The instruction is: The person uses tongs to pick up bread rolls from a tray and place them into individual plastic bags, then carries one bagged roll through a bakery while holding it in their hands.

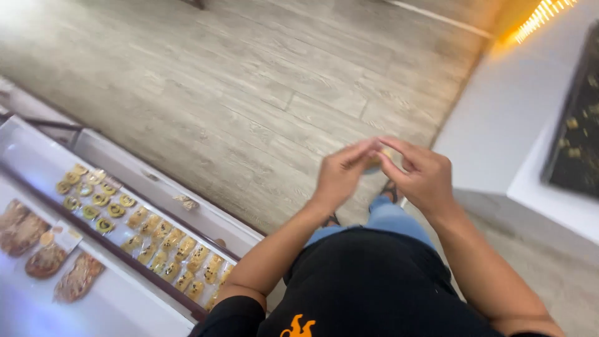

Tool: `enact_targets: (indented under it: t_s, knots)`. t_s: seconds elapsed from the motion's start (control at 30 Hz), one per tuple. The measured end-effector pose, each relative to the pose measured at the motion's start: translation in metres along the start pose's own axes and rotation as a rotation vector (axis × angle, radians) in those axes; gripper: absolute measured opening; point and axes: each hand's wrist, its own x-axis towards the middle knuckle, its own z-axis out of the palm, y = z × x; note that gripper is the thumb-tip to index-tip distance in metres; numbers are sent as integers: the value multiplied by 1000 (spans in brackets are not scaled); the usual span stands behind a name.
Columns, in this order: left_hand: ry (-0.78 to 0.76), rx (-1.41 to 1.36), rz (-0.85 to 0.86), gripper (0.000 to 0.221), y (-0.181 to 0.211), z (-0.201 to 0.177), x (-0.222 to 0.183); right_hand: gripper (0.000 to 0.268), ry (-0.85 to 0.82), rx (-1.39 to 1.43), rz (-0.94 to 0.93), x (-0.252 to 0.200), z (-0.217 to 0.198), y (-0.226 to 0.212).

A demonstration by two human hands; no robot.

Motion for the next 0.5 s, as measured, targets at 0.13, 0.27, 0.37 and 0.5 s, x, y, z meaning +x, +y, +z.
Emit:
enact_targets:
  t_s: [0.13,0.27,0.37,0.5]
  knots:
    - [75,423,246,26,0,28,16,33,-33,-27,-35,24,-16,23]
    - [-22,663,291,30,-18,54,24,21,-123,-56,68,43,-35,54]
    - [-78,647,180,33,-16,69,30,11,-203,-70,124,58,-42,82]
    - [-76,470,-45,27,16,73,44,11,-212,-78,166,71,-34,128]
